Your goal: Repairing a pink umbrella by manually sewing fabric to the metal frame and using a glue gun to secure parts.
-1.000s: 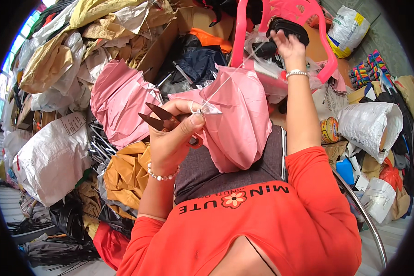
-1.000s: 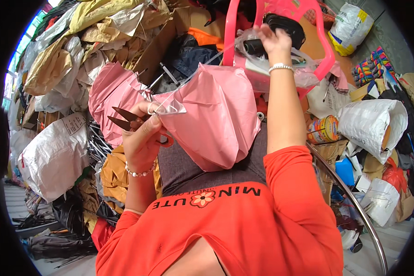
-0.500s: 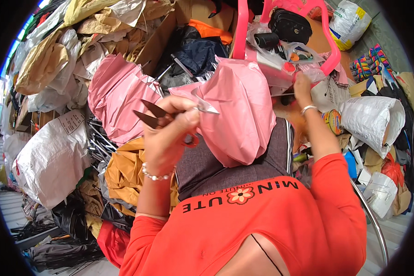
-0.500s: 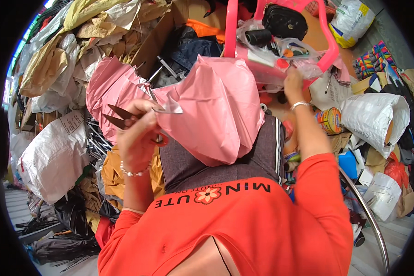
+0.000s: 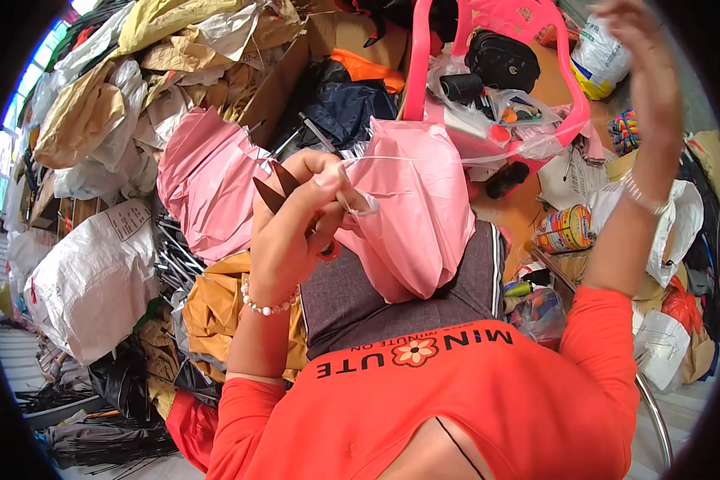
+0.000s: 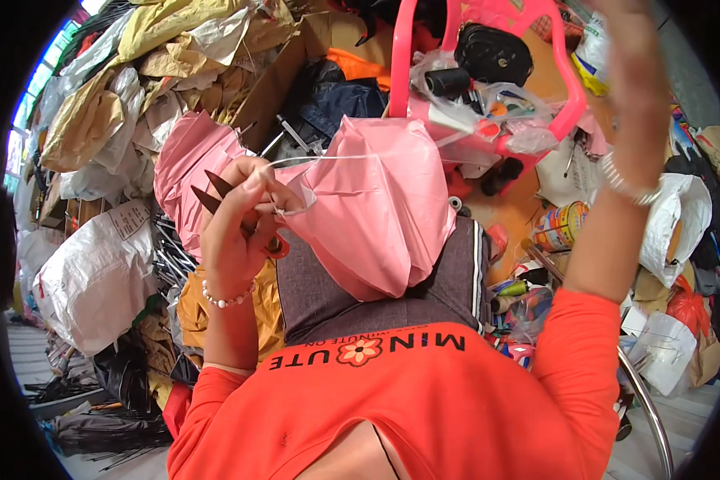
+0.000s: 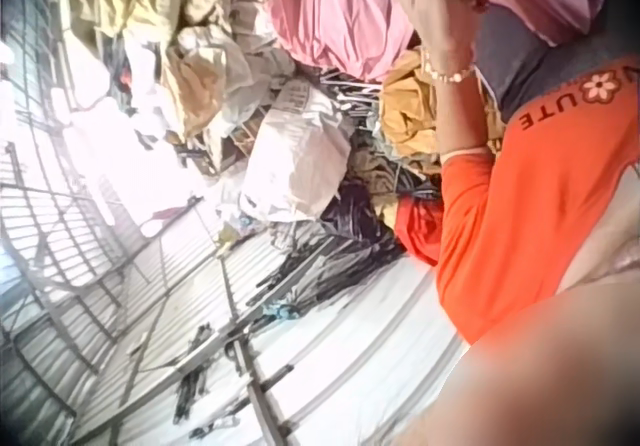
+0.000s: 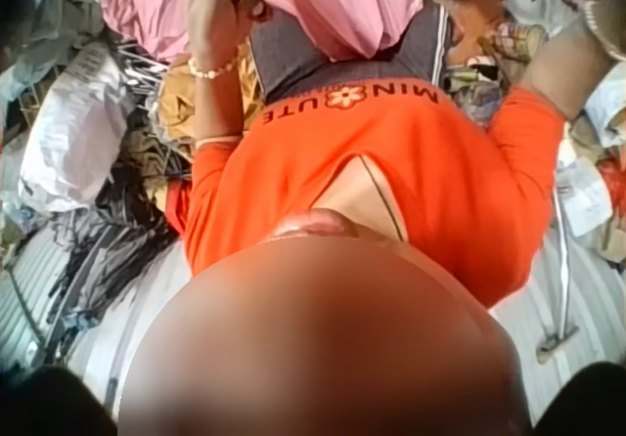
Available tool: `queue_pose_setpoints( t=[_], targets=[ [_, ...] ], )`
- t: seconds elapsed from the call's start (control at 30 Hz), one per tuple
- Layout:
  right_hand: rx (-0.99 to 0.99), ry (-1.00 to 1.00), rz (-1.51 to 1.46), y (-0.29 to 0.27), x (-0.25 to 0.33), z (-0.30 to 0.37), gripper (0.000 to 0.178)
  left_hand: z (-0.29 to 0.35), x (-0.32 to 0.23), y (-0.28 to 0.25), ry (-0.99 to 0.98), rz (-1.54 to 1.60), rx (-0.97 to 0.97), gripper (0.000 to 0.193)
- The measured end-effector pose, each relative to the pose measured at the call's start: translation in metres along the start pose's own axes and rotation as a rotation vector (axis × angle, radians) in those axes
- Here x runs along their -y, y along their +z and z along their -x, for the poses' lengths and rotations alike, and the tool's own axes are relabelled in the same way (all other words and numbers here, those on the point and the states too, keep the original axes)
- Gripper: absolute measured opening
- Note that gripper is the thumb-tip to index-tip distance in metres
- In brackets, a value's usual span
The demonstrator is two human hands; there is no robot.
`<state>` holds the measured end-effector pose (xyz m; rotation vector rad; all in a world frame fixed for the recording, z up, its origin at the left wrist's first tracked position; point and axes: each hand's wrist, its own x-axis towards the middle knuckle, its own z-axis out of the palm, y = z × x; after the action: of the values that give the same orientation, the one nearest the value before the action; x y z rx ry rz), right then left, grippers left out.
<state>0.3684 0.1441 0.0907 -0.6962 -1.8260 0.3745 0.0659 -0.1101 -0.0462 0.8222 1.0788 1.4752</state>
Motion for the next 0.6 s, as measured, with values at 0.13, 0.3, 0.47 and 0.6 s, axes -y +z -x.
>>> queue_pose_setpoints(
  t=[0.13,0.3,0.47,0.6],
  targets=[
    [0.725,-0.425,-0.035,0.109,0.073,0.101,0.022,0.003,0.02,0.0,0.021,0.179,-0.03,0.02],
    [0.764,-0.381,0.057,0.132,0.097,0.121,0.022,0.005,0.033,0.009,0.101,0.317,-0.006,0.019],
    [0.791,-0.386,0.225,0.117,0.1,0.129,0.02,0.018,0.041,0.028,0.3,0.265,-0.193,0.019],
    [0.992,-0.023,0.038,0.117,0.097,0.144,0.02,0.025,0.053,0.029,0.229,0.271,-0.114,0.022]
  ],
)
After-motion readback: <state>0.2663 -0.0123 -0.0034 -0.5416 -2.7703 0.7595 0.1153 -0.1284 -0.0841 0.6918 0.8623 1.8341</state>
